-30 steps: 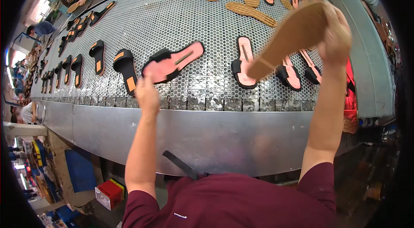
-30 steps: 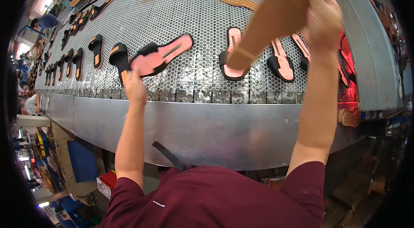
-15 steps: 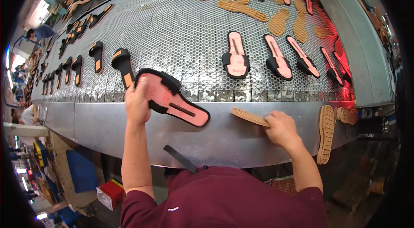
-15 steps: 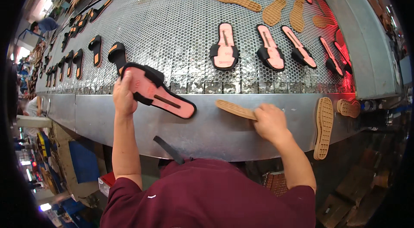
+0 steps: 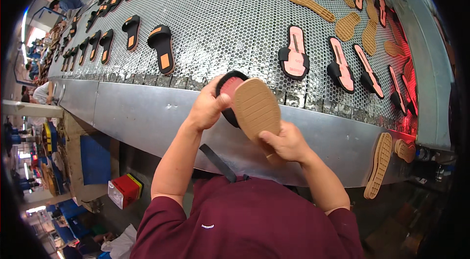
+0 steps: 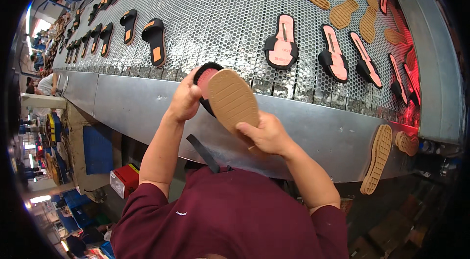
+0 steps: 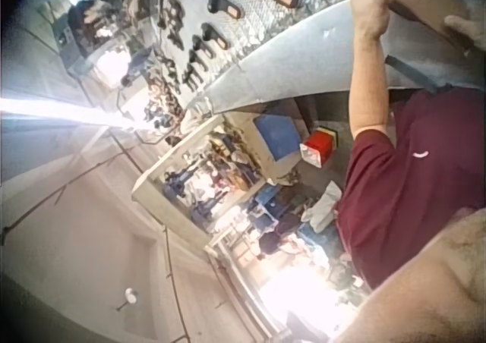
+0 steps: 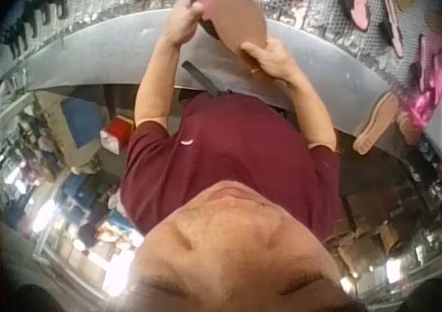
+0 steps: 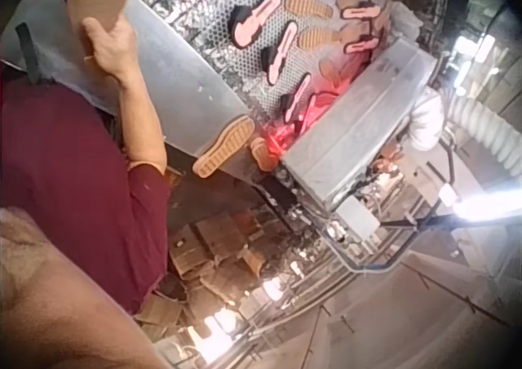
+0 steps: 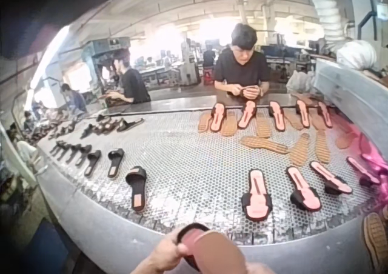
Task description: Assembling sandals by attaching soles to uppers on a conveyor belt in a factory.
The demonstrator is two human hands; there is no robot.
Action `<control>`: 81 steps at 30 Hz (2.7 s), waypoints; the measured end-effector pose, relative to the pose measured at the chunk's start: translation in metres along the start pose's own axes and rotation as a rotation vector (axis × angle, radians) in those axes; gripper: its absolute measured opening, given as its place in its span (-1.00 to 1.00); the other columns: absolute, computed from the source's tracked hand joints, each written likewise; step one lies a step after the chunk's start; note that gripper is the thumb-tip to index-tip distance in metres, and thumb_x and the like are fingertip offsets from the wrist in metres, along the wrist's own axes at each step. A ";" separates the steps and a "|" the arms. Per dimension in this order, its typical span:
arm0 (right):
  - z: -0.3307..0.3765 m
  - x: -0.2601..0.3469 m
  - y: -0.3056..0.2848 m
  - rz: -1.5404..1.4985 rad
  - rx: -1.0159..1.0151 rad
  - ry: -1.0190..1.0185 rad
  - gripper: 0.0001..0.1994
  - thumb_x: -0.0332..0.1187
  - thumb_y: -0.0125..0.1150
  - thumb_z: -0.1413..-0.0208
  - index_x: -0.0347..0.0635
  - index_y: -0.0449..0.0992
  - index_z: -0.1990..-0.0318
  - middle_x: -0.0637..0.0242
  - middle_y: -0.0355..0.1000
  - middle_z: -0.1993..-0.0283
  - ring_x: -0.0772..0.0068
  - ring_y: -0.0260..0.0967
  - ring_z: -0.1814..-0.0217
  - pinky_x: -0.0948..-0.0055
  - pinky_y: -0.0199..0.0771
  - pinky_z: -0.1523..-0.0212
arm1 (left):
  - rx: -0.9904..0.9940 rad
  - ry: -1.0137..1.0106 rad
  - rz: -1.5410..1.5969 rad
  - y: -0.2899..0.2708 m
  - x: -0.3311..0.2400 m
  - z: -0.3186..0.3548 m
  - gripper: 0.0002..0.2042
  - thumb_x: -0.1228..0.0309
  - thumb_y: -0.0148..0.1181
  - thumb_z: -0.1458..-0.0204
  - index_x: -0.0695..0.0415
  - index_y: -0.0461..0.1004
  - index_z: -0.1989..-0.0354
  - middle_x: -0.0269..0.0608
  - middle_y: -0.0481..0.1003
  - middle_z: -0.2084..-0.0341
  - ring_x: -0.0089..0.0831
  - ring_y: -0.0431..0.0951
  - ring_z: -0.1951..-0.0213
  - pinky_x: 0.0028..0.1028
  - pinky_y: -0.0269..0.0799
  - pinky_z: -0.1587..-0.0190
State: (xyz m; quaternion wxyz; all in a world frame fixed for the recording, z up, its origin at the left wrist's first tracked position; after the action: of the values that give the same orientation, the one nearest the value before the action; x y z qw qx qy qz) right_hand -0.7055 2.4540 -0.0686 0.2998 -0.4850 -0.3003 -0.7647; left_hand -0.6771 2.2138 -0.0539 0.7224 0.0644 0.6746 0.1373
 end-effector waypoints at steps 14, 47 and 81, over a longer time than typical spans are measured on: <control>-0.004 -0.004 0.002 -0.055 0.126 0.063 -0.70 -0.25 0.23 -0.23 -0.25 0.50 0.00 0.37 0.55 0.31 0.63 0.43 0.39 0.53 0.44 0.39 | 0.053 -0.046 -0.125 0.031 -0.008 0.009 -0.51 0.33 0.31 -0.12 0.25 0.32 -0.18 -0.25 0.48 0.04 -0.52 0.44 -0.01 -0.42 0.38 -0.10; 0.013 0.014 -0.038 0.410 0.223 0.036 -0.65 -0.17 0.36 -0.05 -0.31 0.56 0.18 0.18 0.59 0.30 0.34 0.54 0.28 0.35 0.51 0.19 | -0.169 -0.065 -0.556 0.059 -0.033 0.025 -0.76 0.37 0.27 -0.10 0.32 0.56 0.19 -0.24 0.60 0.40 -0.58 0.53 0.34 -0.51 0.48 0.26; 0.051 0.094 -0.077 0.696 -0.113 -0.577 -0.24 -0.18 0.61 0.30 -0.27 0.39 -0.11 0.15 0.37 0.07 0.21 0.44 0.12 0.34 0.53 0.15 | 0.223 0.059 -0.003 0.123 0.024 0.003 -0.03 0.40 0.66 0.44 0.23 0.26 -0.28 -0.15 0.40 -0.14 -0.35 0.40 -0.17 -0.33 0.32 -0.24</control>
State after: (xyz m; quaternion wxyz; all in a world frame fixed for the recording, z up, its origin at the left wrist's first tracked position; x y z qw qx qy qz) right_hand -0.7672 2.5257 0.0232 0.4162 -0.7658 -0.1485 -0.4672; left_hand -0.6863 2.3377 -0.0423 0.6908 0.1394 0.7068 0.0623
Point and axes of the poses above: each hand's wrist, its own z-axis away from the middle knuckle, its own y-axis out of the palm, x = y × z, the point moved 2 cm from there along -z, towards the middle knuckle
